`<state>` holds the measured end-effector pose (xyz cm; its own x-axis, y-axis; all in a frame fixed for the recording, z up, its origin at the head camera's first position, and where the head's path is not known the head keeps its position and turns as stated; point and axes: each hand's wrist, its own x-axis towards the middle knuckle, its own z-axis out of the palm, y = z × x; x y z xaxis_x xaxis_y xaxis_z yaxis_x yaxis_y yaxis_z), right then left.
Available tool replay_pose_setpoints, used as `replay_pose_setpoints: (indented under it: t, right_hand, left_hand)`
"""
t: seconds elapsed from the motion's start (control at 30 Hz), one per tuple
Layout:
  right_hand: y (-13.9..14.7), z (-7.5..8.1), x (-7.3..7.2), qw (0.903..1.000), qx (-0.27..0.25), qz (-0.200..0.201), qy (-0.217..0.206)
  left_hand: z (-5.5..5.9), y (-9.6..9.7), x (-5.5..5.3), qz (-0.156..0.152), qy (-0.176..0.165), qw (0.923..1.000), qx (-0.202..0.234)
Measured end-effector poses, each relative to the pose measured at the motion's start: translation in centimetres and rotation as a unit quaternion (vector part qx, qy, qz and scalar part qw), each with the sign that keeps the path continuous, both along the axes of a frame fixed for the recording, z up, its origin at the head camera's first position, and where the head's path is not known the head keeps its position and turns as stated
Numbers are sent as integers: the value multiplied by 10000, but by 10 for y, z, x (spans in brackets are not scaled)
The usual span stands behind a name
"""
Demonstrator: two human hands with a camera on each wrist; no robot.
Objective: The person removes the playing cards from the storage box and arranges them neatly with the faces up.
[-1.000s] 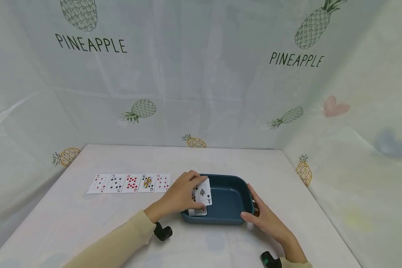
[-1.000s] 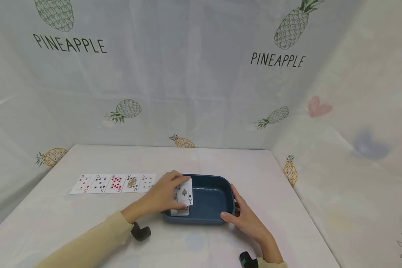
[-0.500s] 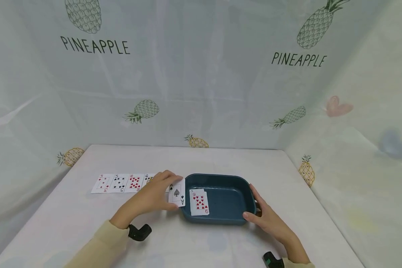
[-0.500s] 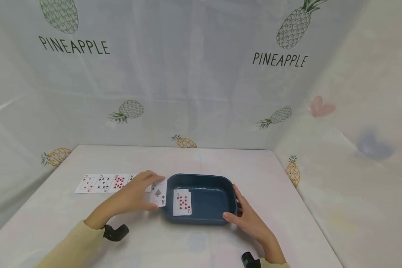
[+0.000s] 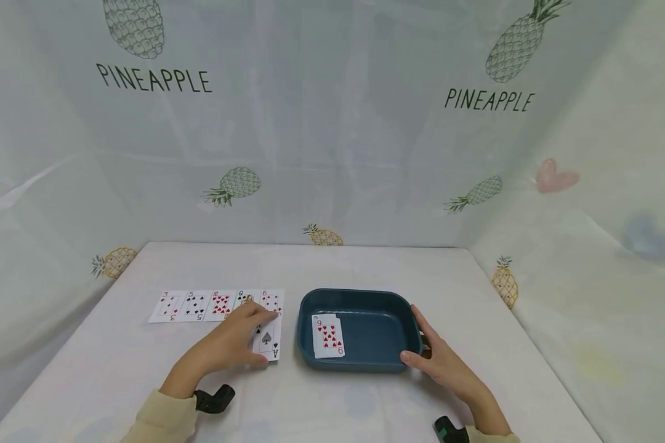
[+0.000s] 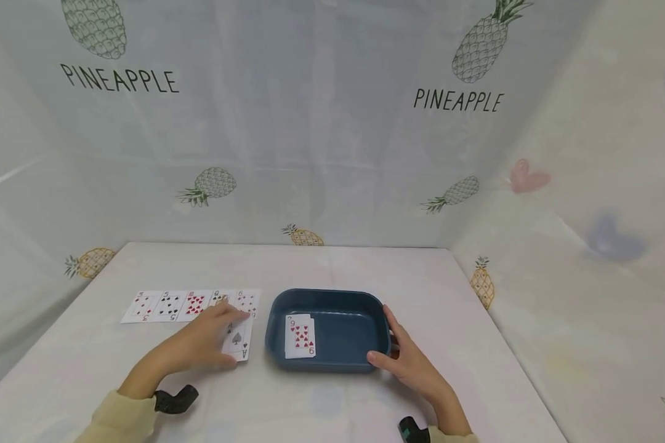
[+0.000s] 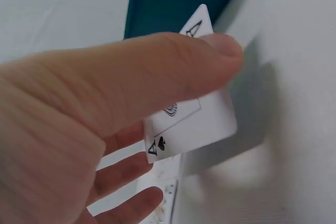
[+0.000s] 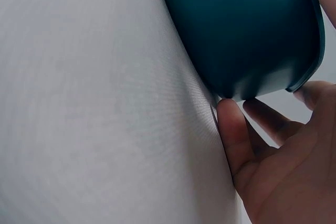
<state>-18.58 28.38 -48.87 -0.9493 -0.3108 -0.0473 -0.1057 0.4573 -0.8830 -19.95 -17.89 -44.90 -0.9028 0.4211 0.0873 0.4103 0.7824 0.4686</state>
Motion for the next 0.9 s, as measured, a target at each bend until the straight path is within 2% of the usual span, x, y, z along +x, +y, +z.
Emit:
replay_pose_setpoints:
  t: [0.13,0.27,0.6,0.9]
  right_hand:
    - [-1,-1,-1,10000,26,-13,-9]
    - [-2,0,-1,10000,35,-7,15]
    - [-3,1,0,10000,59,-58,25]
    - [-3,0,-1,10000,39,-25,61]
  left_hand:
    - [-4,-3,4,-112,5,9999,31]
    - [-10,-6,3,-242,56,9997,-8]
    - [-25,-14,-5,-69,-124,9998,126]
    - [-31,-15,-7,-192,63,9997,152]
